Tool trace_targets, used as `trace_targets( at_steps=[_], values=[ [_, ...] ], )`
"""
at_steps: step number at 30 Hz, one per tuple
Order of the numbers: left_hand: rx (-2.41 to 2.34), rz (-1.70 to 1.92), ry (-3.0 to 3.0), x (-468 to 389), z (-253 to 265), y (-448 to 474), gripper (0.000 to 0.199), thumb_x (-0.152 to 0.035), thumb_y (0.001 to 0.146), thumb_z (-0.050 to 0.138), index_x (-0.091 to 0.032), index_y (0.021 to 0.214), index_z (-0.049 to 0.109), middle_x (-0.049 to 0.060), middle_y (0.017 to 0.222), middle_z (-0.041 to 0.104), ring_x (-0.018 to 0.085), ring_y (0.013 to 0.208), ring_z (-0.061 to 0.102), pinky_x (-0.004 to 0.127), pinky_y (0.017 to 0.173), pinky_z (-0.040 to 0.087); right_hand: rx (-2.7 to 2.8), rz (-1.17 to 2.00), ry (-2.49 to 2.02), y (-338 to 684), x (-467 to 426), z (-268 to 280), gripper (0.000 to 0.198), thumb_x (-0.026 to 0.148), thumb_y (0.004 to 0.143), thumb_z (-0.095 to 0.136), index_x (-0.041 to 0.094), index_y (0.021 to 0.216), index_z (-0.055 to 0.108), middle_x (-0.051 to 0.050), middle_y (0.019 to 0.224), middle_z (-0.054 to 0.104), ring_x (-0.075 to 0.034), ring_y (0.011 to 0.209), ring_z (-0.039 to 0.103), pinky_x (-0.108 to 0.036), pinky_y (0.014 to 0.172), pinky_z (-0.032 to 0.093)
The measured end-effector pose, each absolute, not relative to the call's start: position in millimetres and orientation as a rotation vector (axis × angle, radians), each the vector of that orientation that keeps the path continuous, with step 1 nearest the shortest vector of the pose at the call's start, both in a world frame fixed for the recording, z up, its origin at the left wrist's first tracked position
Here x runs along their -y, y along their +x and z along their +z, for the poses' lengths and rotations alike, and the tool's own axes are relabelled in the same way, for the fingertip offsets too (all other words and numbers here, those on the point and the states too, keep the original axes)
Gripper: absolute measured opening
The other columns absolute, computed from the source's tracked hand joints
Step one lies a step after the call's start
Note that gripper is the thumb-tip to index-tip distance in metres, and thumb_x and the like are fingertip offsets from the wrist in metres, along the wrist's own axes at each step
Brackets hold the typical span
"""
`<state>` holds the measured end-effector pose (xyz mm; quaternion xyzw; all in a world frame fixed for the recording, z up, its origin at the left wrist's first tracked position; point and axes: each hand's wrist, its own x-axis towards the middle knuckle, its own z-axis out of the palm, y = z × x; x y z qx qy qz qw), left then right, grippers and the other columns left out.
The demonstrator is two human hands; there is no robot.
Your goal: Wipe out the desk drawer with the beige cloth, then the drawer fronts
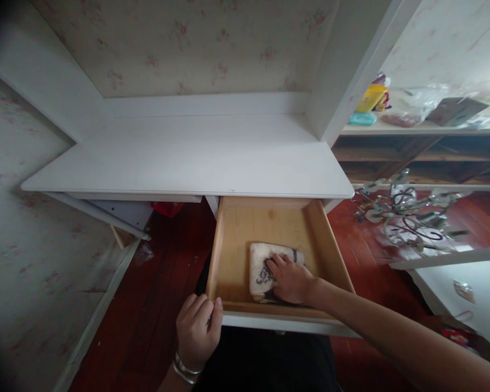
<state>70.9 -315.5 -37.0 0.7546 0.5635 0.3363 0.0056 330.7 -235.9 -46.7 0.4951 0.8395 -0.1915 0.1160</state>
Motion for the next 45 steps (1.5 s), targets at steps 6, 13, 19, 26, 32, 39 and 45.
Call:
trace_targets(
  at_steps=[6,13,19,26,32,39,45],
  values=[
    [-1.777,1.046,2.373,315,-39,71,0.033,-0.011,0.084,0.055,-0.02,0.056,0.04,0.001,0.055,0.043,0.015,0.058,0.042,0.034,0.059,0.031,-2.591,-0.469,1.448,253,230,-51,0.061,0.042,0.072,0.064,0.016,0.126,0.051,-0.016,0.124,0.051,-0.035,0.107,0.046,-0.045,0.08,0.047],
    [-1.793,1.058,2.373,316,-40,72,0.033,-0.012,0.085,0.055,-0.019,0.056,0.041,0.001,0.054,0.043,0.014,0.057,0.041,0.034,0.059,0.03,-2.59,-0.293,1.541,230,196,-55,0.057,0.038,0.079,0.056,0.015,0.131,0.048,-0.017,0.134,0.045,-0.035,0.11,0.044,-0.045,0.08,0.046],
    [-1.768,1.07,2.366,316,-43,71,0.033,-0.011,0.085,0.054,-0.019,0.056,0.042,0.0,0.055,0.042,0.014,0.058,0.039,0.033,0.06,0.031,-2.618,-0.052,1.715,238,139,-74,0.064,0.034,0.084,0.051,0.019,0.144,0.038,-0.014,0.147,0.036,-0.037,0.124,0.036,-0.062,0.105,0.015],
    [-1.753,1.079,2.359,316,-42,71,0.032,-0.011,0.085,0.055,-0.019,0.057,0.042,0.0,0.055,0.043,0.015,0.058,0.038,0.034,0.06,0.031,-2.671,-0.121,1.576,273,116,-87,0.061,0.031,0.085,0.048,0.018,0.144,0.041,-0.011,0.148,0.037,-0.03,0.129,0.036,-0.043,0.106,0.03],
    [-1.753,1.09,2.352,316,-43,71,0.033,-0.011,0.084,0.055,-0.019,0.056,0.04,0.0,0.055,0.041,0.015,0.058,0.038,0.034,0.059,0.03,-2.541,-0.065,1.629,357,125,-91,0.064,0.03,0.083,0.049,0.015,0.145,0.04,-0.01,0.148,0.038,-0.031,0.129,0.038,-0.042,0.104,0.037],
    [-1.759,1.079,2.36,315,-40,71,0.034,-0.013,0.084,0.056,-0.019,0.055,0.039,0.001,0.054,0.041,0.015,0.058,0.038,0.034,0.059,0.03,-2.479,-0.08,1.671,413,139,-87,0.063,0.027,0.082,0.052,0.008,0.141,0.045,-0.018,0.143,0.043,-0.031,0.126,0.045,-0.04,0.105,0.037],
    [-1.751,1.075,2.354,315,-40,71,0.034,-0.013,0.083,0.057,-0.02,0.056,0.038,0.001,0.054,0.041,0.015,0.059,0.037,0.035,0.059,0.03,-2.588,-0.248,1.458,404,186,-66,0.043,0.029,0.085,0.055,0.02,0.126,0.063,-0.013,0.136,0.051,-0.031,0.122,0.047,-0.044,0.099,0.041]
  ],
)
